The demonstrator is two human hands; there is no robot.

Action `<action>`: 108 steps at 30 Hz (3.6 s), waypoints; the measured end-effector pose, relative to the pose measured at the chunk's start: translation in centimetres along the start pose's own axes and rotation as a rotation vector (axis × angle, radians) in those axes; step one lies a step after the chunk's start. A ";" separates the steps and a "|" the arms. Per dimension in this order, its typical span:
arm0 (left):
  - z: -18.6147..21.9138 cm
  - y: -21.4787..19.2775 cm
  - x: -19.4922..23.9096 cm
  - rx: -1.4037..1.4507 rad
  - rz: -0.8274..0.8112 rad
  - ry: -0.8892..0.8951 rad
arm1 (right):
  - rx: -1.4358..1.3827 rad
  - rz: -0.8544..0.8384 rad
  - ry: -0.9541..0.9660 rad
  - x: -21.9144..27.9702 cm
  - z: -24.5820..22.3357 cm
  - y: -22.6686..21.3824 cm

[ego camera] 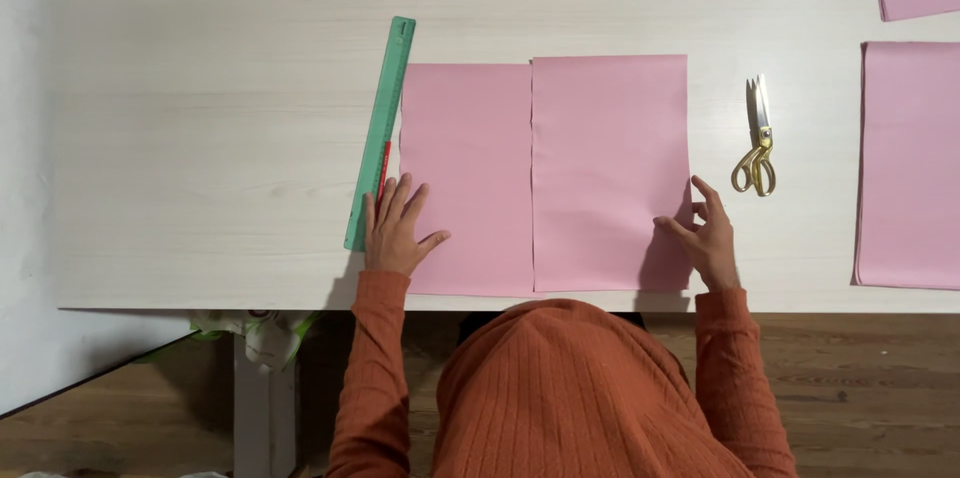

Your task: Cutting and measuring pieces of pink material from a large roll on a workshop table.

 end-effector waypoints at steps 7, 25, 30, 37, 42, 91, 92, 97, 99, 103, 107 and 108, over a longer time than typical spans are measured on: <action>1.1 0.0 -0.1 -0.037 0.034 -0.028 | 0.133 0.078 -0.070 0.2 1.9 -0.1; 1.3 1.7 3.6 0.039 0.239 -0.137 | 0.441 -0.070 -0.242 -3.7 3.2 -6.0; 1.1 1.8 3.5 0.038 0.243 -0.148 | 0.800 -0.141 -0.427 -4.4 -5.4 -8.9; 1.2 2.0 3.7 0.079 0.247 -0.177 | 1.170 -0.147 -0.714 -6.9 -13.1 -6.6; 1.3 2.2 3.8 0.100 0.265 -0.184 | 1.421 -0.304 -0.808 -5.8 -18.3 0.8; 1.8 2.9 4.2 -0.020 0.357 -0.175 | -0.450 -0.074 0.097 -2.5 2.1 -3.2; 1.8 2.8 4.3 -0.016 0.351 -0.177 | -0.447 -0.081 0.089 -2.5 2.4 -3.0; 1.9 3.1 3.9 -0.011 0.348 -0.171 | -0.365 -0.073 0.034 -2.2 3.3 -1.9; 1.8 3.0 4.0 -0.018 0.342 -0.177 | -0.319 -0.067 -0.022 -1.7 3.1 -1.4; 1.9 3.1 4.1 -0.014 0.339 -0.174 | -0.272 -0.062 -0.064 -1.0 1.7 -1.5; 2.0 2.6 4.0 -0.008 0.339 -0.174 | -0.209 -0.040 -0.097 -0.8 1.7 -1.6; 2.0 2.5 3.9 0.000 0.342 -0.175 | -0.221 -0.033 -0.103 -0.8 1.6 -1.6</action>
Point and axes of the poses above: each hand's wrist, its own x-axis away from the middle knuckle, its own y-axis out of the palm, z = x × y, the point moved 1 cm from there along -x, towards the middle knuckle, and after that the axes turned 12 degrees about -x, right-handed, at the moved point
